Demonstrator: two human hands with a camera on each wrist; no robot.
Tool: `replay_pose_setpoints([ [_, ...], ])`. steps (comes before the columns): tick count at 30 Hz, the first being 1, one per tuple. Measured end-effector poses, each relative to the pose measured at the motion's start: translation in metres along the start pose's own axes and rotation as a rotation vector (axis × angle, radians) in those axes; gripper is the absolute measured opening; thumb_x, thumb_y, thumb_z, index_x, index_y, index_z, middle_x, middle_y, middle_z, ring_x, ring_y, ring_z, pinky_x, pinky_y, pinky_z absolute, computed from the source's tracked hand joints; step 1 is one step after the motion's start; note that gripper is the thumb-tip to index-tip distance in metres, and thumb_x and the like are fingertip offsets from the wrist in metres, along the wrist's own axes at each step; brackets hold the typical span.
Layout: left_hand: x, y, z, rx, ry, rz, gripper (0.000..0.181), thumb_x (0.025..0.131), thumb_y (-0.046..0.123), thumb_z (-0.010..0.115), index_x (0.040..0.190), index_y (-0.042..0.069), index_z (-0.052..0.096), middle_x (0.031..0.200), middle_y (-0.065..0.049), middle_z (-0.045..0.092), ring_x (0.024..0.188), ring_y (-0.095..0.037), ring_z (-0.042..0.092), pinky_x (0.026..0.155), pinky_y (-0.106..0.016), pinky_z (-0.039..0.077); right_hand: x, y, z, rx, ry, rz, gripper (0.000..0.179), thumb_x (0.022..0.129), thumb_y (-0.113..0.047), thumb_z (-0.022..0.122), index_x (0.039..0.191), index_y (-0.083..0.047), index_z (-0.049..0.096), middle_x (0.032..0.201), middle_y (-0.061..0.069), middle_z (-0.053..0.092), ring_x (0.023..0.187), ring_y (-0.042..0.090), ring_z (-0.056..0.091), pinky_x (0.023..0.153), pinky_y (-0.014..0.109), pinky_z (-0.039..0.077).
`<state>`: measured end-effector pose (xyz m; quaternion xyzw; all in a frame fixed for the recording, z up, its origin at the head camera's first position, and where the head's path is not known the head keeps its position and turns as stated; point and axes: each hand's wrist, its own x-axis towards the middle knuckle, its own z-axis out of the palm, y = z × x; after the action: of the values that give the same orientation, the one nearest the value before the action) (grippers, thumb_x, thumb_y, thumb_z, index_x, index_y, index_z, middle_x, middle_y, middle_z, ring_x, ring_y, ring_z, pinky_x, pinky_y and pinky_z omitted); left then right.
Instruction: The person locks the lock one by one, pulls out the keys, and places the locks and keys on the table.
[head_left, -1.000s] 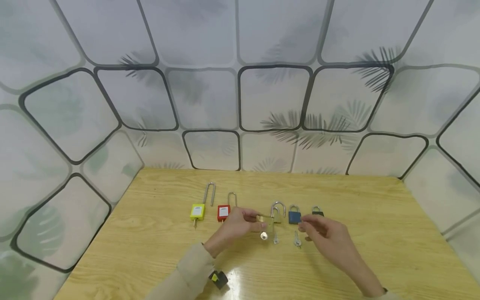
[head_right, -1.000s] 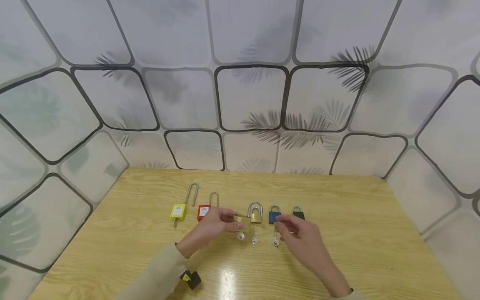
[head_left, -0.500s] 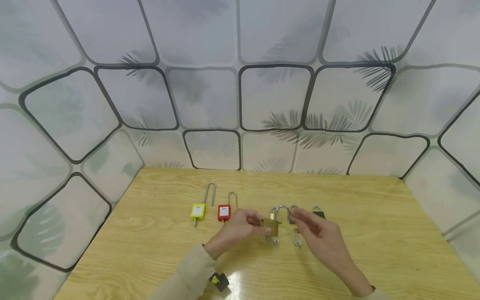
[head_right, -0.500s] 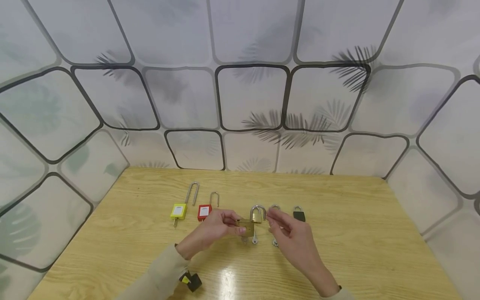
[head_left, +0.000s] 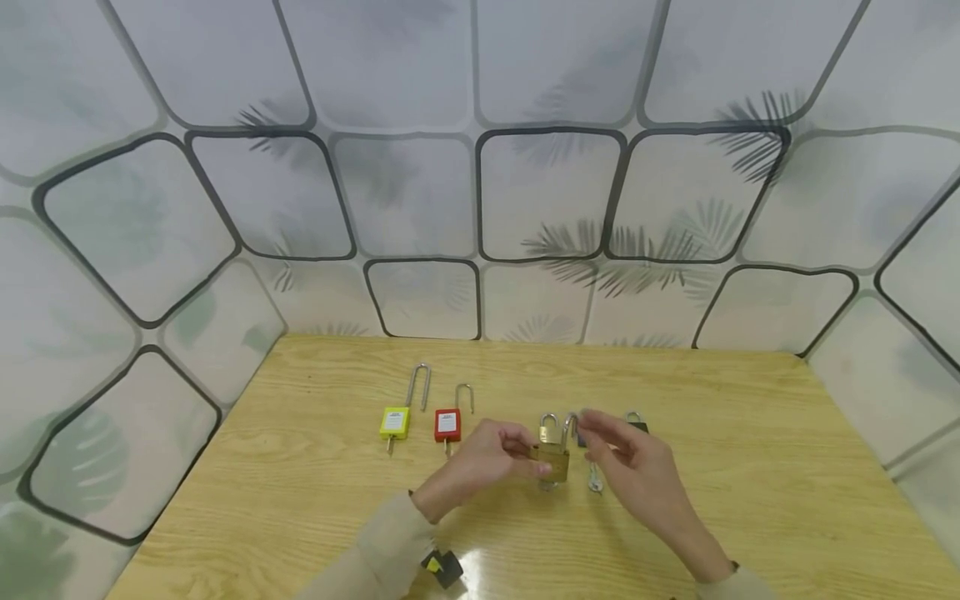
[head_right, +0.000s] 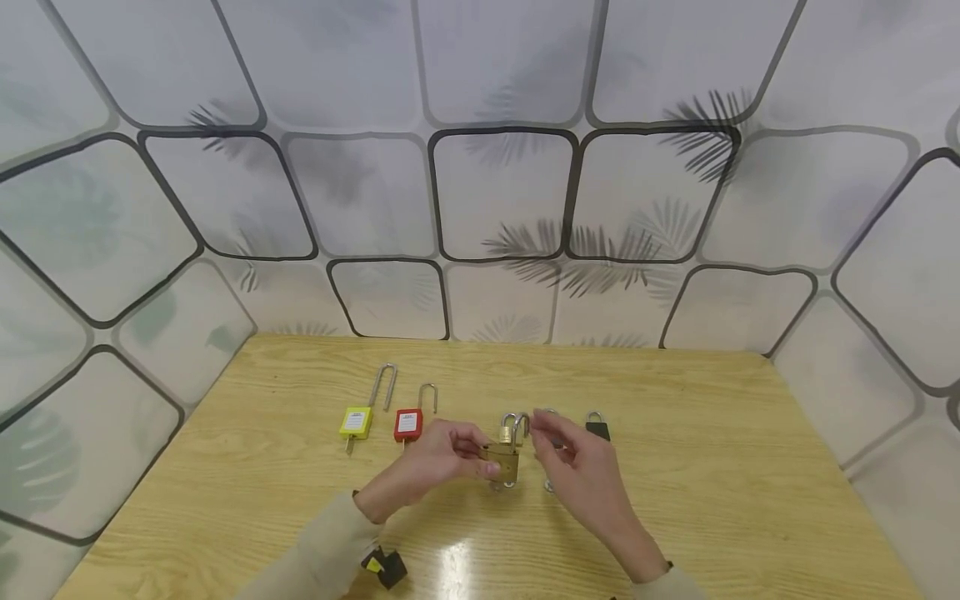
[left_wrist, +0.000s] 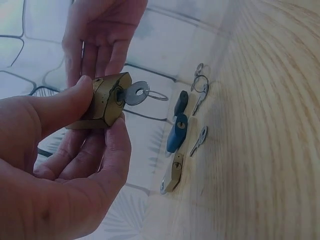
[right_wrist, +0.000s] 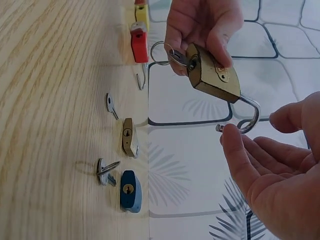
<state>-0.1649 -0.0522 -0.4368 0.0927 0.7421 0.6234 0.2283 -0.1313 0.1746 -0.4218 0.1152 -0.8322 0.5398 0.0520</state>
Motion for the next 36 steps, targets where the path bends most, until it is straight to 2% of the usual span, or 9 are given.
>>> replay_pose_setpoints([
  [3, 0.000, 0.000, 0.002, -0.021, -0.011, 0.006, 0.020, 0.083, 0.009, 0.084, 0.099, 0.005, 0.073, 0.091, -0.007, 0.079, 0.081, -0.012, 0.072, 0.080, -0.027, 0.056, 0.003, 0.000, 0.002, 0.008, -0.002, 0.001, 0.033, 0.104, -0.019, 0.062, 0.132, -0.003, 0.065, 0.129, 0.013, 0.071, 0.099, 0.012, 0.074, 0.084, 0.021, 0.060],
  [9, 0.001, 0.001, 0.004, -0.018, -0.009, 0.009, 0.021, 0.083, 0.007, 0.084, 0.102, 0.005, 0.075, 0.093, -0.008, 0.079, 0.082, -0.013, 0.072, 0.081, -0.027, 0.057, 0.007, -0.005, 0.008, 0.015, 0.018, 0.021, 0.032, 0.102, -0.020, 0.064, 0.130, -0.004, 0.067, 0.124, 0.014, 0.074, 0.095, 0.010, 0.074, 0.084, 0.020, 0.059],
  [14, 0.002, 0.002, 0.007, -0.015, -0.011, 0.030, 0.022, 0.082, 0.006, 0.084, 0.102, 0.004, 0.075, 0.094, -0.010, 0.079, 0.083, -0.012, 0.072, 0.081, -0.025, 0.057, 0.010, -0.009, 0.014, -0.008, 0.025, 0.034, 0.028, 0.100, -0.020, 0.069, 0.125, -0.009, 0.071, 0.117, 0.011, 0.076, 0.101, 0.022, 0.075, 0.083, 0.018, 0.058],
  [17, 0.002, 0.002, 0.008, -0.016, -0.018, 0.039, 0.020, 0.082, 0.006, 0.084, 0.101, 0.003, 0.075, 0.093, -0.010, 0.079, 0.080, -0.012, 0.072, 0.080, -0.025, 0.057, 0.011, -0.011, 0.016, -0.011, 0.035, 0.035, 0.026, 0.098, -0.018, 0.071, 0.122, -0.009, 0.072, 0.114, 0.009, 0.077, 0.102, 0.024, 0.074, 0.082, 0.017, 0.058],
  [27, 0.003, -0.003, 0.009, -0.018, 0.000, 0.041, 0.020, 0.082, 0.005, 0.084, 0.100, 0.002, 0.076, 0.094, -0.010, 0.079, 0.082, -0.011, 0.072, 0.078, -0.023, 0.057, 0.013, -0.010, 0.022, -0.021, 0.036, -0.076, 0.021, 0.096, -0.002, 0.068, 0.115, -0.007, 0.074, 0.108, 0.006, 0.079, 0.096, 0.019, 0.076, 0.080, 0.018, 0.058],
  [36, 0.002, -0.006, 0.008, -0.022, -0.009, 0.042, 0.020, 0.084, 0.005, 0.082, 0.101, -0.001, 0.075, 0.096, -0.012, 0.079, 0.082, -0.009, 0.071, 0.079, -0.023, 0.057, 0.011, -0.010, 0.024, -0.037, 0.017, -0.147, 0.023, 0.095, 0.005, 0.065, 0.114, -0.003, 0.073, 0.108, 0.006, 0.078, 0.098, 0.020, 0.077, 0.082, 0.018, 0.058],
])
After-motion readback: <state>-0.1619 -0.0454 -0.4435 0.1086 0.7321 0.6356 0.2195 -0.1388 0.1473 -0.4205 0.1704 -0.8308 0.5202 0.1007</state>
